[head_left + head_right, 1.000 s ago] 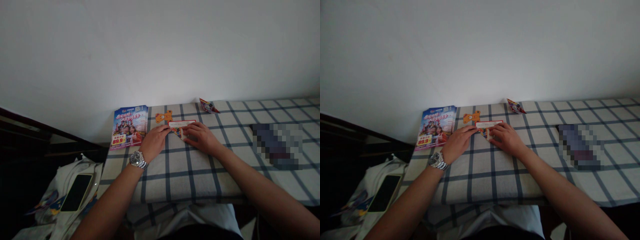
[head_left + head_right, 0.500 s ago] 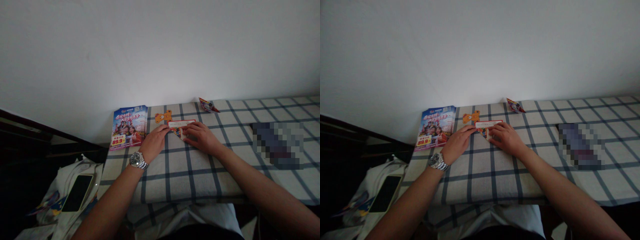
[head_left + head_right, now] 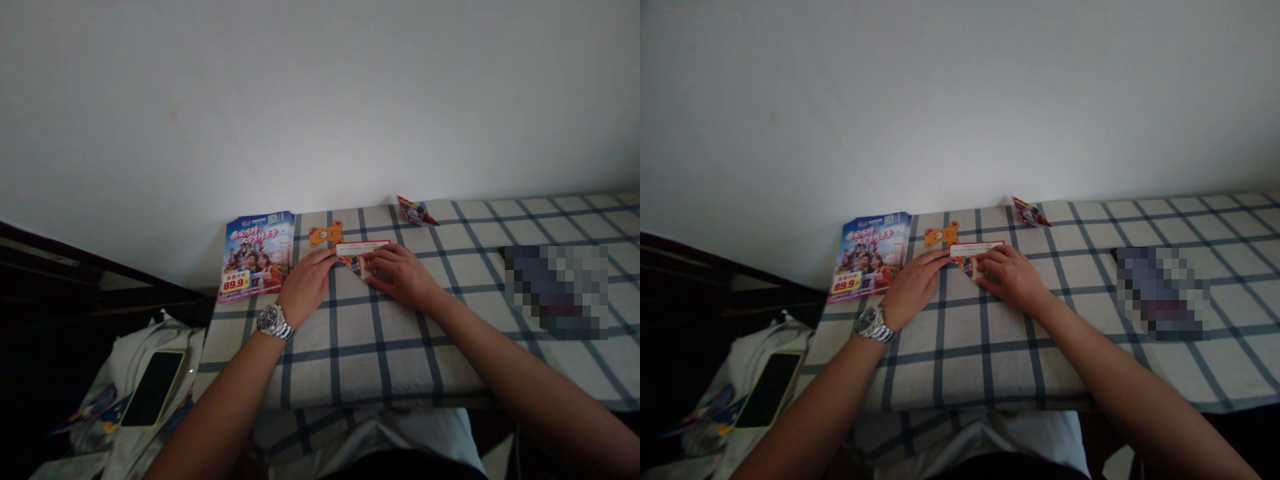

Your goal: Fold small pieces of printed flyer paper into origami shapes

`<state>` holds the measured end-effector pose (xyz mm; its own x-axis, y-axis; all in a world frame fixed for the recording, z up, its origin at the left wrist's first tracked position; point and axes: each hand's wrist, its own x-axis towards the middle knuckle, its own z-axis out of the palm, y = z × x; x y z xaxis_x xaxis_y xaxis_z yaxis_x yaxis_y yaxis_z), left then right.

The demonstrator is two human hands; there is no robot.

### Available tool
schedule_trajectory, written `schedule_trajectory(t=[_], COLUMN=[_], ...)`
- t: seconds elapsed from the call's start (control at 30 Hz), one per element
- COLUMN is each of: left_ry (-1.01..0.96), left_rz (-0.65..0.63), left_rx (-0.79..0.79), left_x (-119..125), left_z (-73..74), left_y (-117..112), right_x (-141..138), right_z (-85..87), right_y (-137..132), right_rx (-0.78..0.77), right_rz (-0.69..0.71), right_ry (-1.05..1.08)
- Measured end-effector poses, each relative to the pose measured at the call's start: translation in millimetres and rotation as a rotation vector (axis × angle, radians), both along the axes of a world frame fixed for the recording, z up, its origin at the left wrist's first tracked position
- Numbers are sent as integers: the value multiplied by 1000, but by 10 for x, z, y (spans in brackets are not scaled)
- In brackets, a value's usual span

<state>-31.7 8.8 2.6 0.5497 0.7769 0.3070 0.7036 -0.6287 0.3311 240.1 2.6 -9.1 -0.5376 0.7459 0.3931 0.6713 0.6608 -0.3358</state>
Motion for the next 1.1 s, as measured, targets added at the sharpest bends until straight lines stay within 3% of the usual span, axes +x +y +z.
schedule_trajectory(t=[0.37, 0.6, 0.8, 1.1], left_ry=[157, 76, 17, 34], left_rz=[-28, 94, 115, -154], left_rx=[79, 43, 22, -11], left_x=[4, 66, 84, 123], left_z=[105, 54, 48, 27], left_y=[-13, -10, 8, -55], right_x=[-18, -3, 10, 0], right_z=[30, 12, 5, 19], right_y=[-15, -4, 9, 3], right_rx=[4, 14, 27, 31], right_rz=[3, 4, 30, 29], right_ry=[3, 7, 2, 22])
